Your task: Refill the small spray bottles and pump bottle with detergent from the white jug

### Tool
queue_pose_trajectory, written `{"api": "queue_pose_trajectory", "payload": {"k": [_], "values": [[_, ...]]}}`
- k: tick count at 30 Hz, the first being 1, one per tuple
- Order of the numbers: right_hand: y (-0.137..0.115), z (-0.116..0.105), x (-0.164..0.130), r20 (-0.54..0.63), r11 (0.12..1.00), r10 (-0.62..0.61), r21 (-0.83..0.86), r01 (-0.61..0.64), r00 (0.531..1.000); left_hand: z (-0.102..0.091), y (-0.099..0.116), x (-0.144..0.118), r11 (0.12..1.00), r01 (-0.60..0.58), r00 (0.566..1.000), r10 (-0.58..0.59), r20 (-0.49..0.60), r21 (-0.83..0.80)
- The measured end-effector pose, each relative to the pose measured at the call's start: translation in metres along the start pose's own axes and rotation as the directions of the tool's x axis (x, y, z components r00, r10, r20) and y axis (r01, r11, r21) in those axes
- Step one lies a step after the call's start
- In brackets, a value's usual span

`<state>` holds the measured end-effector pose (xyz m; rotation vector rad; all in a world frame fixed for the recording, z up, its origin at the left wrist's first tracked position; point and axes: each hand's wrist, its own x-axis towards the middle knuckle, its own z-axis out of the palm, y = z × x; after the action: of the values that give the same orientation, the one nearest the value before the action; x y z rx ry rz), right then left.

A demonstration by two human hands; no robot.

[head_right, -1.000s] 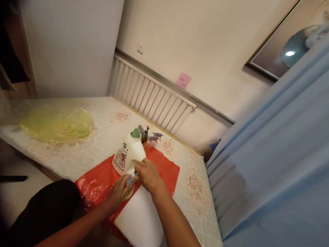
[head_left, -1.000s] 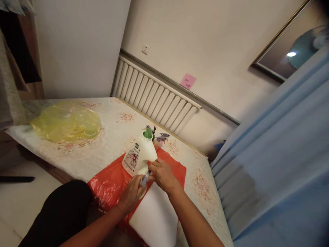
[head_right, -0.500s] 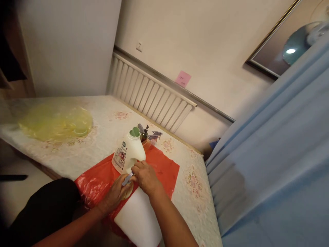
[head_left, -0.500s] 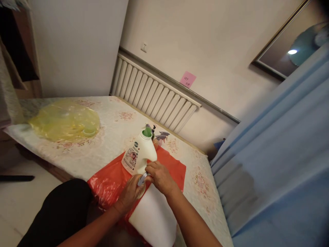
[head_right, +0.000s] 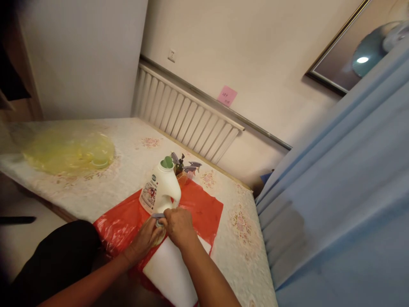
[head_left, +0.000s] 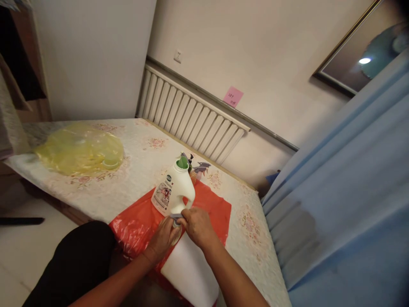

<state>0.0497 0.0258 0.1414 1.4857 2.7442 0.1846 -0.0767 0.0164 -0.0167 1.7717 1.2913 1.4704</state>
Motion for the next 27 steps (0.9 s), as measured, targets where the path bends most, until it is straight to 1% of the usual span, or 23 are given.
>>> {"api": "queue_pose_trajectory", "payload": {"k": [5,8,10,12,14,16,17,19,21,23,27], "values": [[-0.022,0.003,-0.002,0.037,0.981,0.183,0.053,-0.184,0.982,-0.001,0.005,0.002,1.000,-0.007,1.000,0.007,0.008,0.003],[-0.024,-0.001,-0.003,0.050,0.967,0.206,0.141,-0.211,0.977,-0.002,0.005,0.003,1.000,-0.014,1.000,0.014,0.011,-0.008],[-0.019,-0.007,-0.005,0.055,0.953,0.164,0.251,-0.173,0.985,-0.002,0.004,0.003,1.000,-0.022,1.000,0.023,0.018,-0.015],[-0.008,-0.011,-0.008,0.041,0.912,0.103,0.394,-0.111,0.994,-0.003,0.004,0.003,0.999,-0.027,0.999,0.028,0.024,-0.021],[0.007,-0.010,-0.010,0.000,0.854,0.063,0.517,-0.054,0.998,-0.002,0.004,0.003,0.999,-0.027,0.999,0.027,0.020,-0.023],[0.021,-0.005,-0.011,-0.074,0.816,0.045,0.577,0.006,0.996,-0.001,0.004,0.002,0.999,-0.028,0.999,0.029,0.014,-0.020],[0.027,-0.002,-0.010,-0.122,0.811,0.022,0.583,0.054,0.992,-0.001,0.004,0.002,0.999,-0.031,0.999,0.031,0.011,-0.019],[0.034,0.005,-0.008,-0.195,0.800,-0.077,0.574,0.177,0.978,0.000,0.002,0.002,0.999,-0.035,0.999,0.035,0.012,-0.016],[0.037,0.010,-0.006,-0.215,0.784,-0.187,0.555,0.278,0.958,0.000,0.001,0.002,0.999,-0.032,0.999,0.032,0.017,-0.015],[0.036,0.012,-0.004,-0.194,0.786,-0.247,0.532,0.314,0.949,-0.001,0.000,0.003,1.000,-0.028,0.999,0.028,0.022,-0.011],[0.036,0.011,0.000,-0.158,0.838,-0.268,0.449,0.311,0.950,-0.003,-0.001,0.003,0.999,-0.035,0.999,0.035,0.033,-0.008]]}}
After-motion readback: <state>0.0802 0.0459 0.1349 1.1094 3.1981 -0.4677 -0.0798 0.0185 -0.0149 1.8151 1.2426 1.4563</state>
